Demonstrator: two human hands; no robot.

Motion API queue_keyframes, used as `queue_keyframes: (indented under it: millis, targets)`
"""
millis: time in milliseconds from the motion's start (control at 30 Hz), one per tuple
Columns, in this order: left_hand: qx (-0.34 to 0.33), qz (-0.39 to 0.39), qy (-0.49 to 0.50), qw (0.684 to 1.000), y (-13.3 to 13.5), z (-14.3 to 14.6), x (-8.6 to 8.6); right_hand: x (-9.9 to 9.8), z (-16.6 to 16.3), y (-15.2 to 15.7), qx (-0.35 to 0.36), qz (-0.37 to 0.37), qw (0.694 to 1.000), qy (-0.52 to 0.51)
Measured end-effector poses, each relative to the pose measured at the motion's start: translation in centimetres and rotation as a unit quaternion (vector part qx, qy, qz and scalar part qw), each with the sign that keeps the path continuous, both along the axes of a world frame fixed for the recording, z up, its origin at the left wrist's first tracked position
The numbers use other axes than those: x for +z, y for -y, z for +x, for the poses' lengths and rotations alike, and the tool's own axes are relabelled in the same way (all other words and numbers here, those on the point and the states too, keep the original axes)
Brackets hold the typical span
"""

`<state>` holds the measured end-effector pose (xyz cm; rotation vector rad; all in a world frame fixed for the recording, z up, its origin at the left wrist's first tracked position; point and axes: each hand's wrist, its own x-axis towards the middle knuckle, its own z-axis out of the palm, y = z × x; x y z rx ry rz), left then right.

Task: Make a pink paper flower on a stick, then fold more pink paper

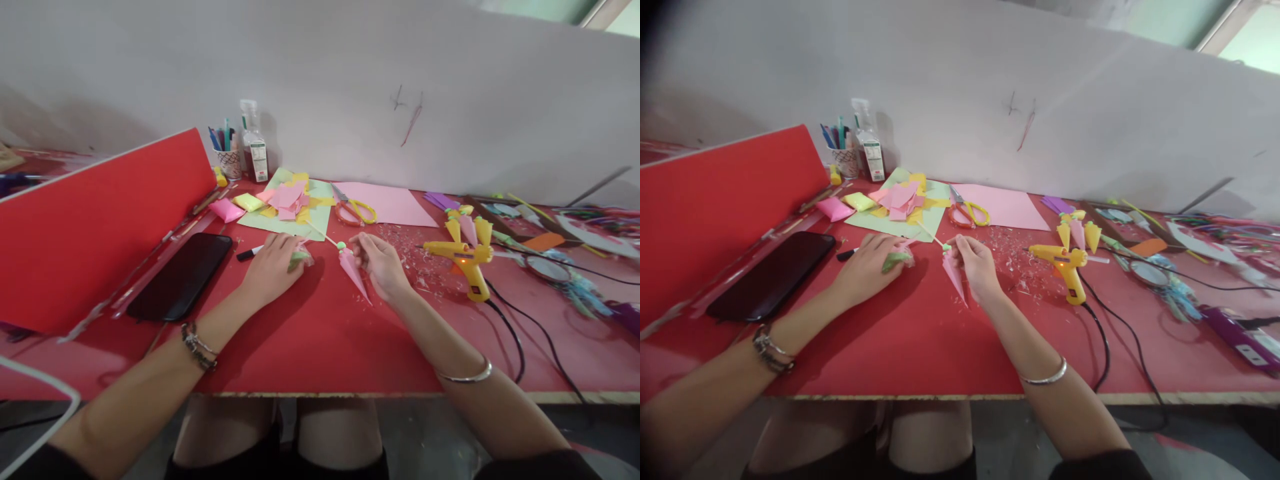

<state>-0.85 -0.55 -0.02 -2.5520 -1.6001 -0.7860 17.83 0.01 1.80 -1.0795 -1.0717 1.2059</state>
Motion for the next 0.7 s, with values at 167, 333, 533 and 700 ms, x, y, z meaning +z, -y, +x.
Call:
queue_keyframes:
  millis: [167, 333, 533, 700]
  targets:
    - [-0.005, -0.004, 0.008, 1.0, 0.04, 0.02, 0.11, -0.24, 0.19, -0.15, 0.007, -0.003, 1.0, 0.013]
    - [-0.006, -0.003, 0.017, 1.0, 0.08, -0.01, 0.08, -0.15, 0.21, -0.09, -0.003, -0.016, 1.0, -0.001]
    - [-0.012, -0.011, 0.022, 1.0, 0.1, 0.07, 0.19, 0.15, 0.63, -0.29, -0.023, 0.03, 0.998, 0.054]
    - [-0.018, -0.008, 0.025, 0.999, 0.17, 0.14, 0.3, 0.23, 0.81, -0.55, -0.052, 0.077, 0.989, 0.118]
